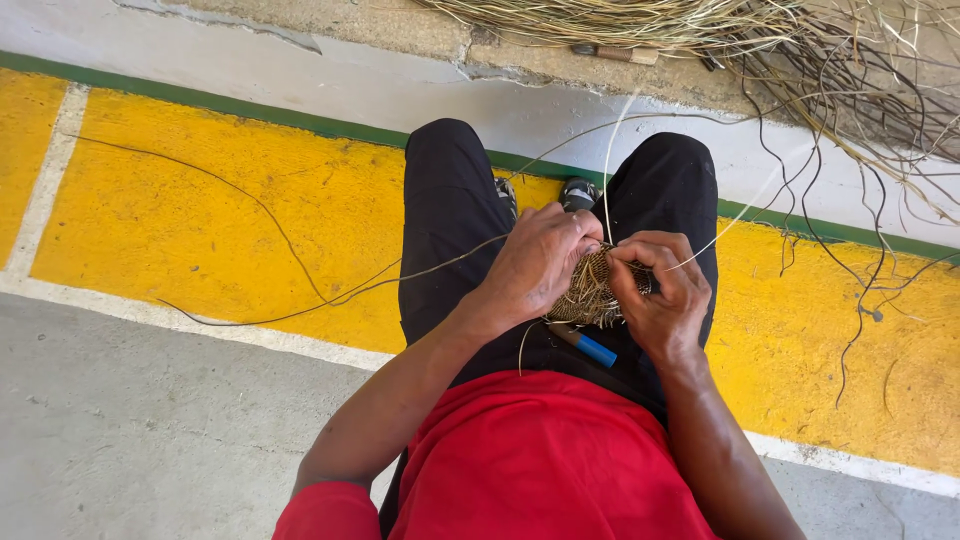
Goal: The person is weaving a small round basket base using thin natural fibers.
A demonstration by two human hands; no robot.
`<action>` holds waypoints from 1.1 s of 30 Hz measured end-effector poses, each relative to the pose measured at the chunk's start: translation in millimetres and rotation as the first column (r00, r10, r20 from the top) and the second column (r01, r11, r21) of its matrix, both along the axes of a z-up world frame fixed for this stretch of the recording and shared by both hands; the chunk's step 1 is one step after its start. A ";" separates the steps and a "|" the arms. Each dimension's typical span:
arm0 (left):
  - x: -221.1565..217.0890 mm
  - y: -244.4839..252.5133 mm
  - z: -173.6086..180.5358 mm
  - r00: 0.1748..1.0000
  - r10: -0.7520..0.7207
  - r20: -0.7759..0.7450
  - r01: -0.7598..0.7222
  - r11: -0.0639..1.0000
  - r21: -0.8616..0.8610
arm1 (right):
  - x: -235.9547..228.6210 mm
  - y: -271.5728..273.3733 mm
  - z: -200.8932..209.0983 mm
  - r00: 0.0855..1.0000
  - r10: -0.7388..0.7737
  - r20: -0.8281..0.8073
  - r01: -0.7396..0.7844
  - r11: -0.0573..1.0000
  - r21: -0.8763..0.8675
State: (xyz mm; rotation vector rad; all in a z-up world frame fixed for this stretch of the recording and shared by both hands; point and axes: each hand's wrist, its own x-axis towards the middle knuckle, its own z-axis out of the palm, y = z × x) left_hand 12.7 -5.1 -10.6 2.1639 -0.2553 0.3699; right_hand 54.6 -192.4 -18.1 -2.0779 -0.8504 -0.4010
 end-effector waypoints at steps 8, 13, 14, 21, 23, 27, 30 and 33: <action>-0.5 -2.9 -11.0 0.997 0.034 0.069 -0.034 0.999 -0.008 | -1.1 -1.9 0.4 0.999 0.015 -0.041 -0.015 1.000 0.009; -4.8 -3.9 4.7 0.998 0.050 0.032 -0.049 0.999 -0.020 | 1.7 -2.2 -1.8 0.999 0.032 0.031 -0.033 0.999 0.020; -6.0 -4.7 1.6 0.998 0.050 0.040 -0.049 0.998 -0.029 | -1.4 -3.4 -3.5 0.999 0.025 0.023 -0.025 0.999 0.020; -19.8 -1.9 9.6 0.999 0.002 -0.044 -0.004 0.999 -0.047 | 7.3 -18.2 15.1 0.977 0.133 -0.169 -0.141 0.989 -0.038; -27.0 -4.2 3.7 0.998 0.042 0.050 -0.042 0.999 -0.004 | 38.1 -28.6 14.9 0.905 0.321 -0.279 -0.322 0.946 0.043; -47.2 -12.8 14.0 0.966 0.130 0.222 -0.157 0.982 0.106 | 65.0 -28.9 15.9 0.782 0.266 -0.564 -0.367 0.927 -0.071; -53.7 -17.4 -0.5 0.973 0.165 0.159 -0.176 0.983 0.060 | 69.6 -14.1 35.6 0.505 0.605 -0.616 -0.739 0.671 0.054; -53.6 -18.4 -6.3 0.971 0.168 0.171 -0.180 0.982 0.055 | 70.8 -5.6 52.2 0.500 0.553 -0.666 -0.801 0.587 -0.114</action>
